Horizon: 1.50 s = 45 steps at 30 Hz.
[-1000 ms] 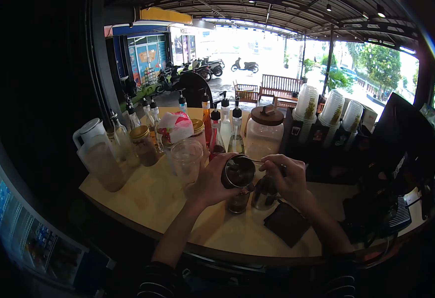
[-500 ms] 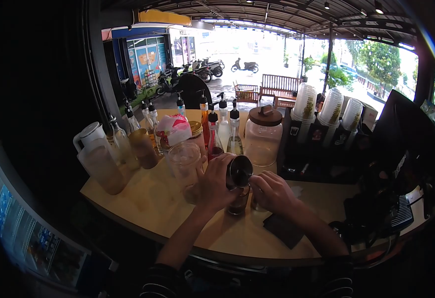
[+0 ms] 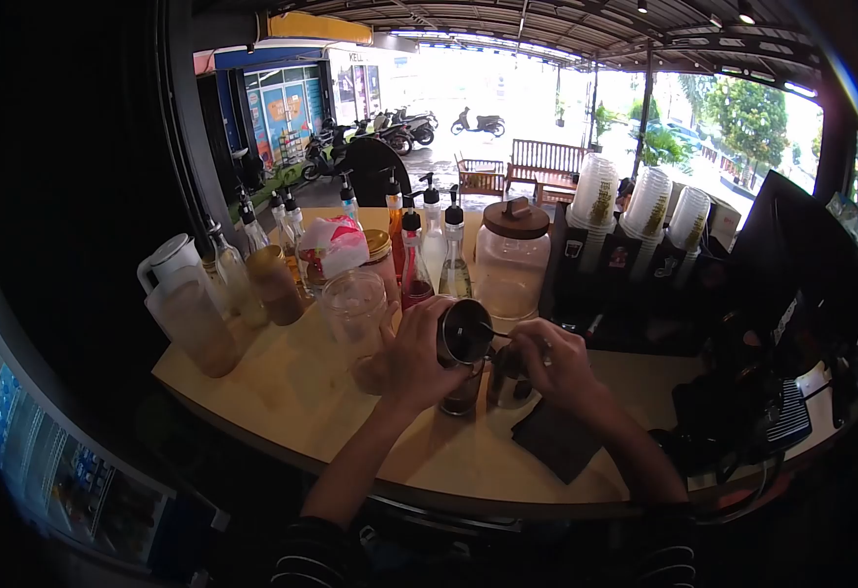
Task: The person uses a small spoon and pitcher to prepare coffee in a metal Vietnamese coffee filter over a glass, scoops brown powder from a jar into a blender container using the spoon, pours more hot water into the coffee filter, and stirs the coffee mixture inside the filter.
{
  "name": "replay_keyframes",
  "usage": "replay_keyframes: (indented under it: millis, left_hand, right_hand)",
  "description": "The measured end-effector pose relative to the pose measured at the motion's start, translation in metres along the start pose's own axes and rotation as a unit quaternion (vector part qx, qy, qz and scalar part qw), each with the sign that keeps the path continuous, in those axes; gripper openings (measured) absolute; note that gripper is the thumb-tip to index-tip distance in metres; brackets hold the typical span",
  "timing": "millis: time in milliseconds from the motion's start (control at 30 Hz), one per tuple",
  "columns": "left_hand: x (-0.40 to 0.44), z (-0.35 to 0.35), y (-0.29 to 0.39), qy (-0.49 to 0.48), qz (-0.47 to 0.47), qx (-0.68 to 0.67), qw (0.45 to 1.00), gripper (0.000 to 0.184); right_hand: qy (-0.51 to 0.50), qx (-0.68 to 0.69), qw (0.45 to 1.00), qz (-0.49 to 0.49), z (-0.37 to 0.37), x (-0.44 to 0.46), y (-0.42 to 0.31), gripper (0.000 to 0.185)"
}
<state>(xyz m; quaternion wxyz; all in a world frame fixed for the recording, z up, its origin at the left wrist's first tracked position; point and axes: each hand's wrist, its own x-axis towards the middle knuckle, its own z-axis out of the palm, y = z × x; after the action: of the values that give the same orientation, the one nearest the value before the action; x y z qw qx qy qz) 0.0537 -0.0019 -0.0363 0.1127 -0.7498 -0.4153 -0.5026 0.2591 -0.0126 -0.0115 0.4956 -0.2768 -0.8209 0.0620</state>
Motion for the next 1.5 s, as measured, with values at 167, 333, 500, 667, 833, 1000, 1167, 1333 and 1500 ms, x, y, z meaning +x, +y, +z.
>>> replay_keyframes:
  millis: [167, 333, 500, 667, 833, 1000, 1167, 1333, 1500]
  left_hand:
    - [0.001, -0.003, -0.008, -0.032, -0.072, -0.058, 0.995, 0.075]
    - [0.003, 0.001, -0.024, -0.025, -0.103, -0.164, 0.981, 0.077]
    - [0.006, 0.001, -0.026, -0.024, -0.123, -0.231, 0.965, 0.077]
    - [0.006, 0.000, -0.023, -0.055, -0.130, -0.246, 0.959, 0.078]
    - [0.007, -0.002, -0.025, -0.080, -0.124, -0.260, 0.954, 0.080]
    - [0.007, -0.001, -0.026, -0.090, -0.133, -0.272, 0.949, 0.079]
    - [0.007, -0.001, -0.027, -0.099, -0.133, -0.276, 0.947, 0.079]
    - [0.005, 0.004, -0.032, -0.118, -0.152, -0.318, 0.928, 0.078]
    - [0.001, 0.004, -0.037, -0.115, -0.140, -0.287, 0.941, 0.080]
  right_hand:
    - [0.079, 0.174, 0.972, 0.133, -0.024, -0.007, 0.003, 0.016]
    - [0.157, 0.199, 0.949, 0.189, -0.041, -0.031, 0.048, 0.019]
    - [0.118, 0.154, 0.926, 0.323, -0.035, -0.079, 0.095, 0.021]
    - [0.030, -0.015, 0.950, 0.310, -0.017, -0.121, 0.120, 0.019]
    - [-0.072, -0.047, 0.974, 0.209, -0.016, -0.134, 0.120, 0.026]
    - [-0.181, -0.046, 0.963, 0.196, -0.023, -0.132, 0.111, 0.042]
    - [-0.117, -0.081, 0.984, 0.106, -0.020, -0.123, 0.114, 0.044]
    - [-0.084, 0.093, 0.937, 0.326, -0.003, -0.114, 0.119, 0.029]
    - [-0.062, 0.284, 0.890, 0.352, 0.019, -0.110, 0.114, 0.021]
